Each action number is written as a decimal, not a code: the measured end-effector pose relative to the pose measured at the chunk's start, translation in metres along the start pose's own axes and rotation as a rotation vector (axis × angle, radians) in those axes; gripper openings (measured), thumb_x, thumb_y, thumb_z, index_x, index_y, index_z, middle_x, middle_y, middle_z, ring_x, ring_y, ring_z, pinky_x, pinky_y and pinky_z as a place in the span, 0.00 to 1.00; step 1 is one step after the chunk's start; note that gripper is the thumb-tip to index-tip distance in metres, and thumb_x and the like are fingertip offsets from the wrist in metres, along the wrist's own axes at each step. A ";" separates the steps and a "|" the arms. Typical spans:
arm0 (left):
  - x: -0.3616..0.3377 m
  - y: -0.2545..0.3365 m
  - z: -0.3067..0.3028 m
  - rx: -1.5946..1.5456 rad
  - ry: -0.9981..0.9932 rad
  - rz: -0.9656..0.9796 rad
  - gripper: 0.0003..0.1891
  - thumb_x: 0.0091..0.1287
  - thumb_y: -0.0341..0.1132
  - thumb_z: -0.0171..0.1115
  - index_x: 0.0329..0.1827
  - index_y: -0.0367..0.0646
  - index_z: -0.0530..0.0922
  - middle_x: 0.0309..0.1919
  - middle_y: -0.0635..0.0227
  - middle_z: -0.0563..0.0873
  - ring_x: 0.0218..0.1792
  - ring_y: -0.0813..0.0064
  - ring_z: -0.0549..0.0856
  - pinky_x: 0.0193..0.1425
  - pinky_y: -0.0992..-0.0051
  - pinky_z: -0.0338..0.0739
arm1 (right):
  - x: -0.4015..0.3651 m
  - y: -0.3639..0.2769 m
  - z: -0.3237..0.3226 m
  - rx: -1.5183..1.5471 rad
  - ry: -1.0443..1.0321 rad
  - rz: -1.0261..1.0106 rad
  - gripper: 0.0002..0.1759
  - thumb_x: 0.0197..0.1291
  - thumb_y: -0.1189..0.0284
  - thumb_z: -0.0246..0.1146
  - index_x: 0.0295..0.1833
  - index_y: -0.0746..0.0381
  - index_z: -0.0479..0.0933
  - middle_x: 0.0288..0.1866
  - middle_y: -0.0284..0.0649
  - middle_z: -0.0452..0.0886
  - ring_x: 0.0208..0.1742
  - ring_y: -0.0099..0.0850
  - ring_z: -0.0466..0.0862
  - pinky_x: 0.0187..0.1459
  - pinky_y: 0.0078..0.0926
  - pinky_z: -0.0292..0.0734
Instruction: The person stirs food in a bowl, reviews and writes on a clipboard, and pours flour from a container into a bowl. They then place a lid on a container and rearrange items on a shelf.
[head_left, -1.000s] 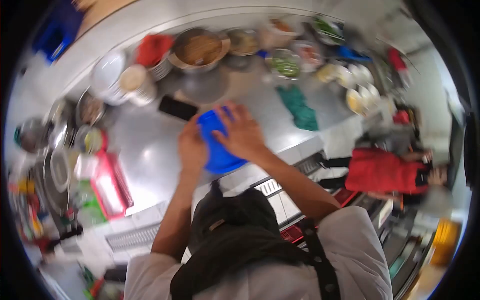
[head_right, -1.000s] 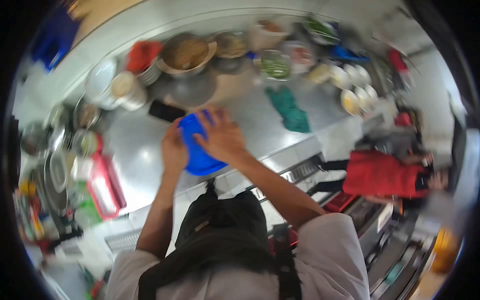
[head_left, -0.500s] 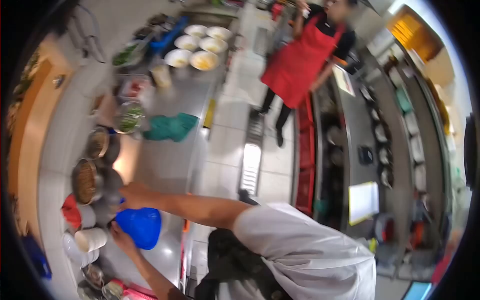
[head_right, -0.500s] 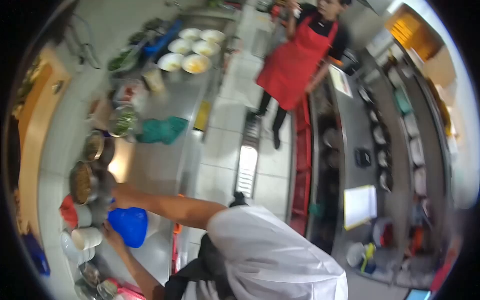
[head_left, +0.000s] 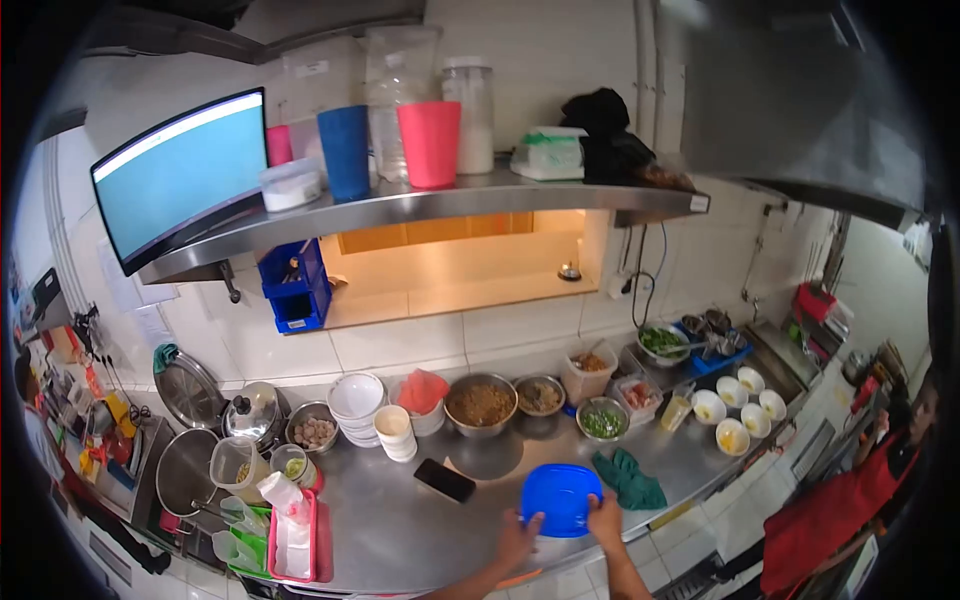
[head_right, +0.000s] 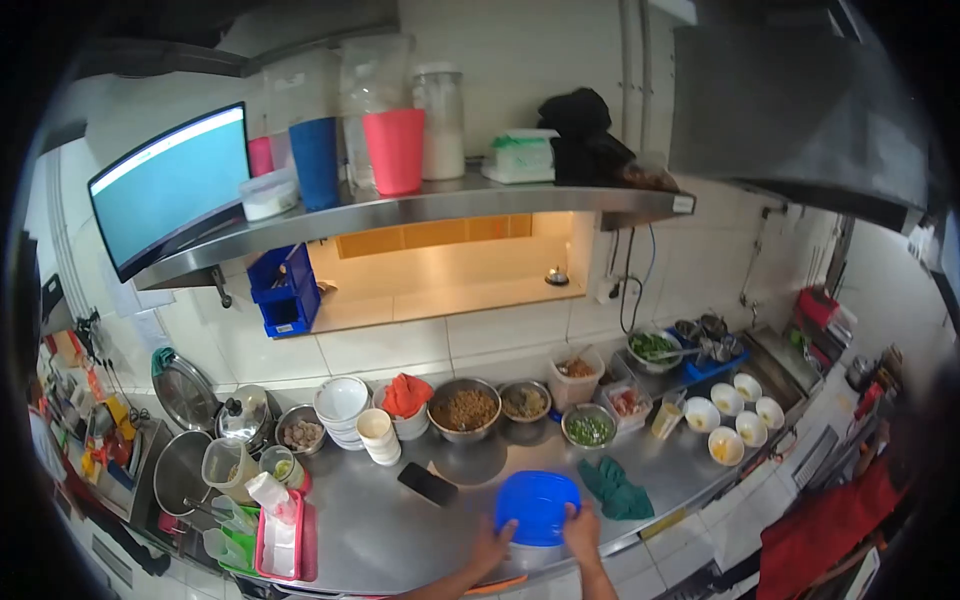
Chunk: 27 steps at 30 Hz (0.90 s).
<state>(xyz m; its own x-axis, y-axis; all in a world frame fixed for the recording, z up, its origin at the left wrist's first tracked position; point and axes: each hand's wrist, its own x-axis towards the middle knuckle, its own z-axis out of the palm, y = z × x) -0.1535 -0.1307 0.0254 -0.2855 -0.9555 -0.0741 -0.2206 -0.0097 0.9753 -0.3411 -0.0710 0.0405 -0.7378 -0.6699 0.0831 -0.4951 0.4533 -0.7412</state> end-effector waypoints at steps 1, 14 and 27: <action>0.006 0.016 0.011 -0.162 -0.137 -0.230 0.31 0.66 0.55 0.65 0.53 0.37 0.66 0.32 0.59 0.83 0.29 0.62 0.83 0.35 0.62 0.79 | 0.017 0.009 -0.007 -0.058 0.026 0.011 0.19 0.66 0.61 0.61 0.52 0.64 0.71 0.41 0.61 0.82 0.46 0.59 0.82 0.48 0.54 0.76; 0.161 0.438 -0.184 0.311 0.863 1.188 0.30 0.58 0.27 0.71 0.62 0.39 0.67 0.55 0.54 0.77 0.57 0.55 0.77 0.59 0.65 0.73 | 0.193 -0.435 -0.186 0.920 -0.492 -1.158 0.24 0.65 0.78 0.60 0.65 0.64 0.63 0.50 0.37 0.76 0.43 0.27 0.80 0.47 0.27 0.78; 0.230 0.523 -0.218 0.543 0.832 0.837 0.59 0.51 0.46 0.77 0.75 0.34 0.42 0.55 0.40 0.77 0.47 0.42 0.84 0.47 0.56 0.82 | 0.296 -0.661 -0.140 0.518 0.229 -0.755 0.68 0.42 0.54 0.79 0.78 0.62 0.39 0.62 0.65 0.74 0.62 0.56 0.77 0.63 0.42 0.73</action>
<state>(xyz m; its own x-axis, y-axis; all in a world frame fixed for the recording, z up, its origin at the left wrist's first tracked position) -0.1311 -0.4202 0.5635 0.0982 -0.5103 0.8544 -0.6613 0.6080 0.4392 -0.2965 -0.4861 0.6483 -0.4043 -0.5227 0.7506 -0.6544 -0.4079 -0.6366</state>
